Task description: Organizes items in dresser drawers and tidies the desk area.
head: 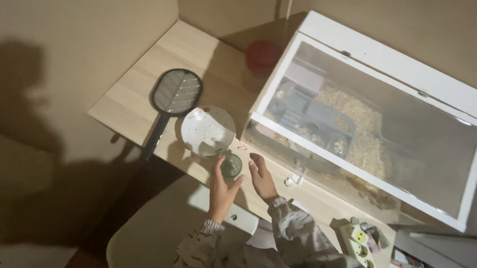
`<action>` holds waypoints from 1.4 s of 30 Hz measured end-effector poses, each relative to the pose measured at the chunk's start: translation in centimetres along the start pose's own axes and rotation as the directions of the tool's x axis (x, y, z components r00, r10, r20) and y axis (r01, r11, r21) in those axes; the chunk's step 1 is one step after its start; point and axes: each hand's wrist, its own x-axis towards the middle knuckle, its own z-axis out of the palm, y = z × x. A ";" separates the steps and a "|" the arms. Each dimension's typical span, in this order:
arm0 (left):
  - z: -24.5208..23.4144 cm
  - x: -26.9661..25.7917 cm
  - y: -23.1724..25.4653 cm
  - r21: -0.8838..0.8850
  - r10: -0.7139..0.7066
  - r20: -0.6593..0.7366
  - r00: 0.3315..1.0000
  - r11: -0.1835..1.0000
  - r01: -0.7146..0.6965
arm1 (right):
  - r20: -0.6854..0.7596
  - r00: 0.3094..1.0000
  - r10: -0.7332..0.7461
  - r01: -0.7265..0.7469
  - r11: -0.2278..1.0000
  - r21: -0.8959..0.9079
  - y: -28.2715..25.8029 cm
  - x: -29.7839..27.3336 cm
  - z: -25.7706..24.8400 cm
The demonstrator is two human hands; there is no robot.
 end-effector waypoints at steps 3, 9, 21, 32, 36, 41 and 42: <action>2.3 0.7 0.9 -0.004 0.123 0.009 0.992 0.992 -0.123 | -0.057 0.992 -0.113 0.115 0.992 0.041 -1.0 -0.8 -1.9; 8.9 -0.4 7.8 -0.160 0.207 0.059 0.977 0.968 -0.195 | -0.147 0.932 -0.331 0.350 0.928 0.130 -5.2 -5.2 -9.5; 25.3 -12.4 20.9 -0.426 0.360 0.420 0.833 0.889 -0.170 | -0.447 0.830 -0.334 0.424 0.898 0.116 -7.8 -22.7 -28.7; 39.1 -25.9 28.9 -0.520 0.473 0.649 0.596 0.848 -0.107 | -0.694 0.658 -0.293 0.336 0.939 -0.078 -4.0 -39.6 -42.9; 44.5 -29.3 30.6 -0.560 0.520 0.682 0.514 0.824 -0.091 | -0.775 0.580 -0.251 0.260 0.959 -0.115 -3.0 -44.0 -46.9; 50.1 -32.7 33.7 -0.581 0.563 0.727 0.392 0.809 -0.084 | -0.846 0.494 -0.202 0.220 0.970 -0.103 -0.7 -48.1 -51.8; 51.6 -33.3 34.0 -0.585 0.565 0.735 0.375 0.808 -0.072 | -0.848 0.490 -0.200 0.206 0.972 -0.110 -0.3 -48.8 -52.9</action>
